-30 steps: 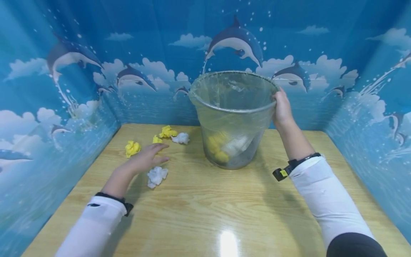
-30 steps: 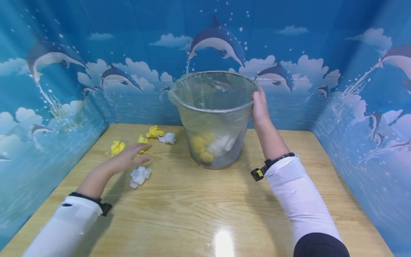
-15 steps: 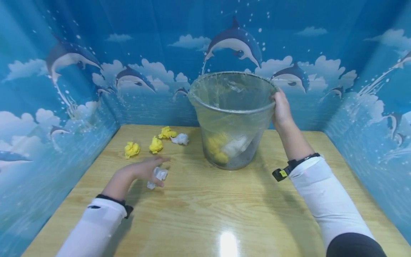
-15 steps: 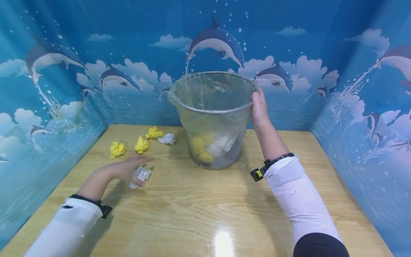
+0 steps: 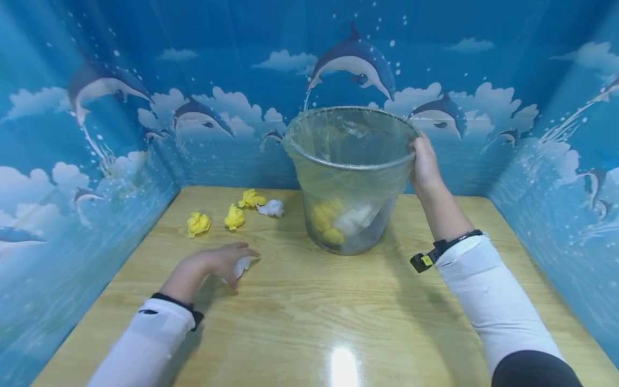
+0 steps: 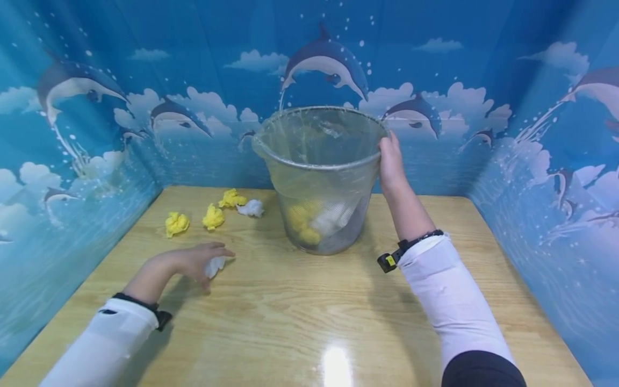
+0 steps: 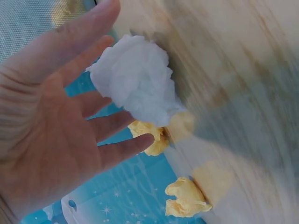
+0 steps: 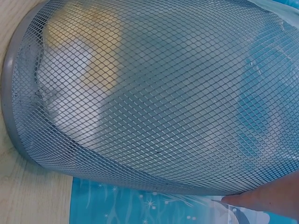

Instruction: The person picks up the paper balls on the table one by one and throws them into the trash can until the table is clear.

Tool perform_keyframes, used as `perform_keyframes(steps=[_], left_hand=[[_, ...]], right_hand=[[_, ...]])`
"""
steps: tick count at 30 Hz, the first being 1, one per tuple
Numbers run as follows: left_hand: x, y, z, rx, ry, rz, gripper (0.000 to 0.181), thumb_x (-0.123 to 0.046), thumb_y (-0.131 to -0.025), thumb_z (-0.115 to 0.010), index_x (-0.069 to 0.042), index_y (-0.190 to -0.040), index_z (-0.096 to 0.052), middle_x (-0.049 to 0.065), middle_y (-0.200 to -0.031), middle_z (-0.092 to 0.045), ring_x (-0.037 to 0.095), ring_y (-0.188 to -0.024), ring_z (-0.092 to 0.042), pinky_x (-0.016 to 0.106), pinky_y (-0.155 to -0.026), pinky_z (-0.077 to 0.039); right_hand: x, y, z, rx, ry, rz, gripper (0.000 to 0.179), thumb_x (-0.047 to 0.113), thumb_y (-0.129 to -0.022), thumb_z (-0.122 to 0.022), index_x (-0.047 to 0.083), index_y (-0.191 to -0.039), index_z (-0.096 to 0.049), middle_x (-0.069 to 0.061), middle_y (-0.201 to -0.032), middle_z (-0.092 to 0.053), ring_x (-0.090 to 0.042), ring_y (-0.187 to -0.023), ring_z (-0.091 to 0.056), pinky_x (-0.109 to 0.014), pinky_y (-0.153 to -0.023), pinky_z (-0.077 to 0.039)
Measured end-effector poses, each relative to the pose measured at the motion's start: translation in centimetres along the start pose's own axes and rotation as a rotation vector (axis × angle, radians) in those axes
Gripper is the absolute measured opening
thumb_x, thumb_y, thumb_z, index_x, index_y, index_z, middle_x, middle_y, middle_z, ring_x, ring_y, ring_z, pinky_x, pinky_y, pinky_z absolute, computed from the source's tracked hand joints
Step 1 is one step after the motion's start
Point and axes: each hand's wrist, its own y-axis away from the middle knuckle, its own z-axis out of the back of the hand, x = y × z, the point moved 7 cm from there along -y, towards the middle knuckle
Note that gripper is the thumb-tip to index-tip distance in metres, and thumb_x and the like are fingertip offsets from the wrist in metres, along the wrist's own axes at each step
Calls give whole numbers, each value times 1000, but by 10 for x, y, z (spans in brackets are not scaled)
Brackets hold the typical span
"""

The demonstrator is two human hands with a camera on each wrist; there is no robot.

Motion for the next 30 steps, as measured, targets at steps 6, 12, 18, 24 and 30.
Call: perform_keyframes(steps=[6, 12, 18, 24, 30], left_hand=[[0, -3, -5, 19, -8, 5, 89, 1, -66, -80, -9, -145, -43, 31, -153, -23, 52, -139, -23, 65, -109, -26], [1, -4, -5, 12, -29, 0, 87, 5, -65, -78, -7, -144, -44, 32, -151, -26, 53, -137, -26, 64, -107, -31], [3, -6, -6, 20, -13, 6, 87, 8, -65, -76, -9, -145, -44, 31, -153, -23, 53, -138, -24, 60, -103, -38], [4, -7, -5, -6, -49, -5, 87, 10, -63, -75, -8, -143, -46, 29, -150, -29, 51, -136, -29, 58, -100, -41], [6, -8, -5, -23, -49, -18, 87, 11, -62, -76, -8, -142, -48, 28, -149, -31, 51, -134, -31, 57, -99, -43]], right_hand=[[0, 0, -1, -1, 3, -10, 68, 20, -94, -26, 17, -157, 1, 6, -163, 6, -18, -149, -3, -37, -120, -10], [0, -1, -1, 3, 4, -3, 68, 19, -94, -25, 17, -157, 0, 5, -163, 6, -19, -149, -3, -37, -120, -9], [1, 0, 0, -3, 13, 3, 68, 19, -94, -26, 17, -157, -1, 5, -163, 5, -19, -149, -4, -37, -120, -9], [0, 0, 0, 2, 10, 8, 67, 19, -94, -25, 17, -157, -1, 5, -163, 4, -19, -148, -6, -36, -119, -12], [0, 0, -1, 12, 5, 17, 67, 19, -94, -25, 16, -157, -1, 4, -163, 4, -20, -147, -8, -36, -119, -13]])
